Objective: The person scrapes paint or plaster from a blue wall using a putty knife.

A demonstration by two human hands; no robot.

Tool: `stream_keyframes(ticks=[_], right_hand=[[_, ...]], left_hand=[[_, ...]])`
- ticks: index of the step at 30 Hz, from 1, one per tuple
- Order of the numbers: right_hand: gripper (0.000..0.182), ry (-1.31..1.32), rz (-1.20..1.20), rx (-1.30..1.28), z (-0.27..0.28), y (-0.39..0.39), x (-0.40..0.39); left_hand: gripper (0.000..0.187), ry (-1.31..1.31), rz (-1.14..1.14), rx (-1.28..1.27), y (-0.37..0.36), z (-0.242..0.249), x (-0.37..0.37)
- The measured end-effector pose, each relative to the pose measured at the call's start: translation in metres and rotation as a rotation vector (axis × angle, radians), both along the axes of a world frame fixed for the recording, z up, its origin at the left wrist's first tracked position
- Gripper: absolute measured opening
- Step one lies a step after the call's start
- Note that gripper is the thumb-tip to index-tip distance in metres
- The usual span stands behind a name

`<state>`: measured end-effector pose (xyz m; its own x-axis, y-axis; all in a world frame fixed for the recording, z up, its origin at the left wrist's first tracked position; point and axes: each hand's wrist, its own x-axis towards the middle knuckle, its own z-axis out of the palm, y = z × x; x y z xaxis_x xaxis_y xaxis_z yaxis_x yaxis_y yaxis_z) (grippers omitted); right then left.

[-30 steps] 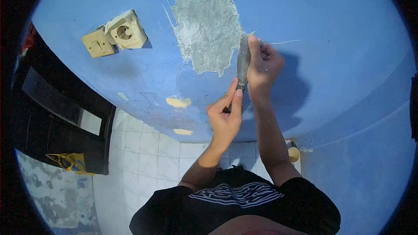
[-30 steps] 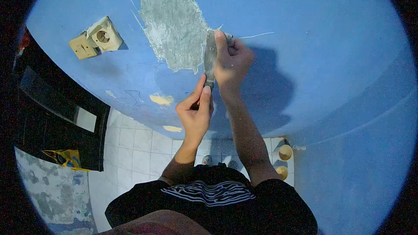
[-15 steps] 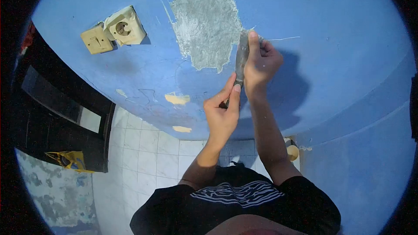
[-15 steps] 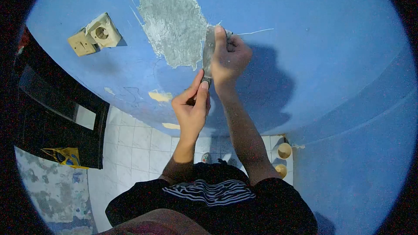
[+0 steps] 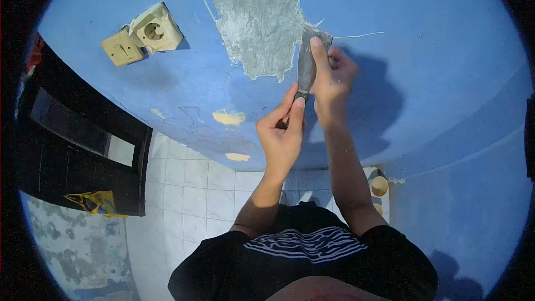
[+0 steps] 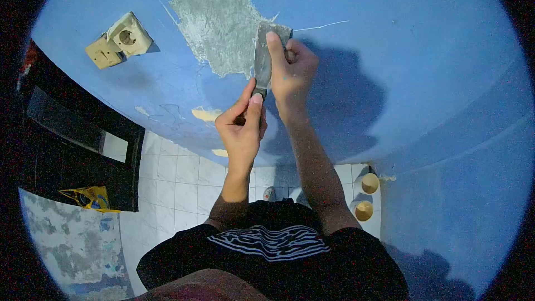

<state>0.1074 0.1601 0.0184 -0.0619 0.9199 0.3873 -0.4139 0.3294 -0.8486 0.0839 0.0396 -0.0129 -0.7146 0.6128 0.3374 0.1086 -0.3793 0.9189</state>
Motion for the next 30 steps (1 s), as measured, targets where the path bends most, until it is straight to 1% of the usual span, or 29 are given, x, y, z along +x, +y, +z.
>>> stream_keyframes(ticks=[4,7,10,13,16,18,19,21,24,26,27,28,30], right_hand=[[0.045,0.034,-0.030,0.042,-0.002,0.003,-0.002],[0.045,0.067,-0.064,0.064,0.002,0.008,-0.006],[0.049,0.038,-0.116,0.115,0.001,0.003,-0.005],[0.046,0.042,-0.132,0.078,0.009,-0.002,-0.003],[0.044,0.038,-0.150,0.145,0.016,-0.002,-0.002],[0.044,0.070,-0.054,0.074,0.020,-0.013,0.003],[0.044,0.070,-0.053,0.079,0.019,-0.009,0.000],[0.045,0.094,-0.161,0.102,0.014,-0.001,-0.009],[0.045,0.078,-0.107,0.043,0.011,0.001,-0.003],[0.044,0.032,-0.110,0.012,0.007,-0.002,0.001],[0.044,-0.001,-0.106,-0.012,0.007,-0.003,-0.001],[0.044,0.001,-0.108,-0.011,0.009,-0.002,-0.003],[0.043,0.083,-0.138,0.047,0.014,-0.001,-0.007]], left_hand=[[0.033,0.069,0.022,-0.032,0.004,-0.003,0.001],[0.034,0.077,0.030,-0.014,0.004,-0.001,0.007],[0.034,0.055,-0.003,-0.030,0.000,-0.008,0.005],[0.034,-0.014,-0.056,-0.056,0.003,0.005,0.002],[0.034,0.031,-0.033,-0.002,0.008,-0.006,0.002],[0.034,-0.006,-0.047,-0.002,0.001,-0.007,0.005],[0.035,-0.031,-0.060,0.003,0.000,-0.005,0.004],[0.035,0.013,-0.044,-0.010,0.007,-0.002,0.003],[0.034,0.075,-0.011,-0.017,0.012,-0.008,0.001],[0.034,0.069,0.004,-0.017,0.007,-0.012,0.006],[0.034,0.016,-0.019,-0.025,0.003,-0.007,0.007],[0.034,-0.038,-0.040,-0.030,0.002,-0.003,0.007],[0.034,-0.009,-0.026,-0.036,0.005,0.000,0.008]])
